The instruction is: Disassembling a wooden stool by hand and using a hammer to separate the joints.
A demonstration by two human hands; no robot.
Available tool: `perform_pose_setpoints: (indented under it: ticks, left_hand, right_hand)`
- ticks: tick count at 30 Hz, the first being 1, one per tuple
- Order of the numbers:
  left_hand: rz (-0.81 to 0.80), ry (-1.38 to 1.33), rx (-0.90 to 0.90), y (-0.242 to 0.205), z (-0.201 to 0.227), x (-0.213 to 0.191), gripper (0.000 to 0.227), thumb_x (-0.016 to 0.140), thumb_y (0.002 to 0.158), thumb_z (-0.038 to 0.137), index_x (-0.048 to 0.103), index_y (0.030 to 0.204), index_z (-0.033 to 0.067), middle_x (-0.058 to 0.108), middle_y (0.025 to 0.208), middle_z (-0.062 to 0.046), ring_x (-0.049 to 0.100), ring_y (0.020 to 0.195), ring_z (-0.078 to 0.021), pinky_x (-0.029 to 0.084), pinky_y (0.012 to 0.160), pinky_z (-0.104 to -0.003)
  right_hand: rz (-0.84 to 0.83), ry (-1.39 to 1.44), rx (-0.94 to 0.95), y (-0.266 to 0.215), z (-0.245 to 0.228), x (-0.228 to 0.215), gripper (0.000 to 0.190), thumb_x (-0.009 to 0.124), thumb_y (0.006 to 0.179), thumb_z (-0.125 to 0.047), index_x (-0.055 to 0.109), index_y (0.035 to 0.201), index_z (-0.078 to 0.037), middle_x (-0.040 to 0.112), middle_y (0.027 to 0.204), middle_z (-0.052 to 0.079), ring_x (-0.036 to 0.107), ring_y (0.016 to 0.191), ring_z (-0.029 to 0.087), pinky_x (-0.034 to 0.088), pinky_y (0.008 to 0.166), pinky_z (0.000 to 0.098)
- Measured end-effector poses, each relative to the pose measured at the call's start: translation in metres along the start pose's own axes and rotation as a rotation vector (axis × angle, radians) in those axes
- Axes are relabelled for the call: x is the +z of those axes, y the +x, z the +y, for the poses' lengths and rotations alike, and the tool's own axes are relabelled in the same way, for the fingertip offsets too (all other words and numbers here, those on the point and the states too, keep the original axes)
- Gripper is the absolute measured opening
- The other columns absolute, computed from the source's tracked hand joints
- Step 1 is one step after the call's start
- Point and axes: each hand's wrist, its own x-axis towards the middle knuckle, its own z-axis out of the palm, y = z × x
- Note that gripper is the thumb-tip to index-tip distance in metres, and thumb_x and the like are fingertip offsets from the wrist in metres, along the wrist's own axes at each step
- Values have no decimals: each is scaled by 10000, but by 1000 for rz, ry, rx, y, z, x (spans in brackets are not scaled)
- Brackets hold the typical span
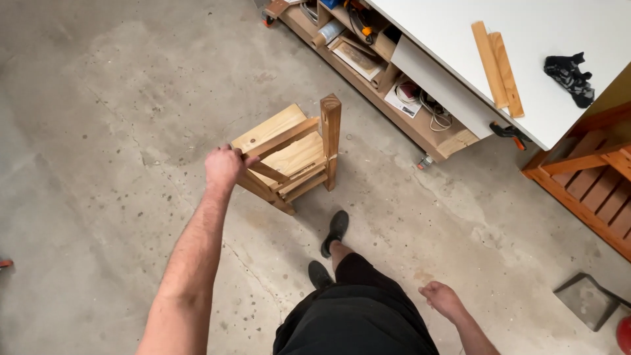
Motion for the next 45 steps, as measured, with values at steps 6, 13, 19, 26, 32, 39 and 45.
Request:
perform_pose_setpoints:
  ticks: [6,13,19,26,32,39,45]
  left_hand:
    - [-32,-152,-172,68,-49,-32,715,575,857,854,803,1055,205,672,1059,-61,639,1017,-276,502,869,-394]
    - [199,-195,-311,137,-103,-9,763,706,777,856,765,1102,168,547,1091,-74,574,1051,-343,508,861,-490]
    - [125,-212,-310,188,-136,-19,780,705,780,857,766,1066,134,576,1091,-124,612,1046,-397,494,904,-478]
    - [-33,-270,-158,255,-192,-12,655,664,827,854,772,1049,247,619,1084,-98,676,1024,-393,518,911,-453]
    - [-207,-406,-39,281,-228,-11,419,595,941,600,742,1198,305,626,1231,-134,624,1209,-391,496,1029,-469]
    - [-347,-267,33,220,-179,-117,607,610,866,613,763,1233,155,664,1258,-204,652,1214,-400,517,1038,-465]
    - [-343,-273,122,213,-167,-104,591,671,862,604,771,1219,144,724,1217,-146,674,1190,-362,547,1011,-471]
  right_hand:
    - [-14,74,-106,49,-105,-9,302,646,988,-392,694,882,-114,690,857,34,648,817,159,493,789,295]
    - [-37,-17,-335,110,-221,-5,309,635,947,-278,731,1032,4,714,800,157,685,756,273,540,730,383]
    - [-74,-52,-420,113,-324,-1,317,659,926,-329,746,1068,-59,745,824,112,720,780,246,550,771,369]
    - [-63,137,-419,93,-389,49,356,679,930,-312,741,1101,-6,755,842,136,718,761,236,537,773,374]
    - [-163,252,-374,90,-425,122,311,682,950,-295,746,1091,-25,751,825,86,705,691,168,538,668,305]
    - [-221,411,-477,67,-528,123,320,660,985,-276,709,1136,2,728,867,68,679,713,120,538,635,229]
    - [-122,978,-657,49,-677,82,585,766,929,-463,649,1265,1,731,1006,143,733,865,190,601,722,262]
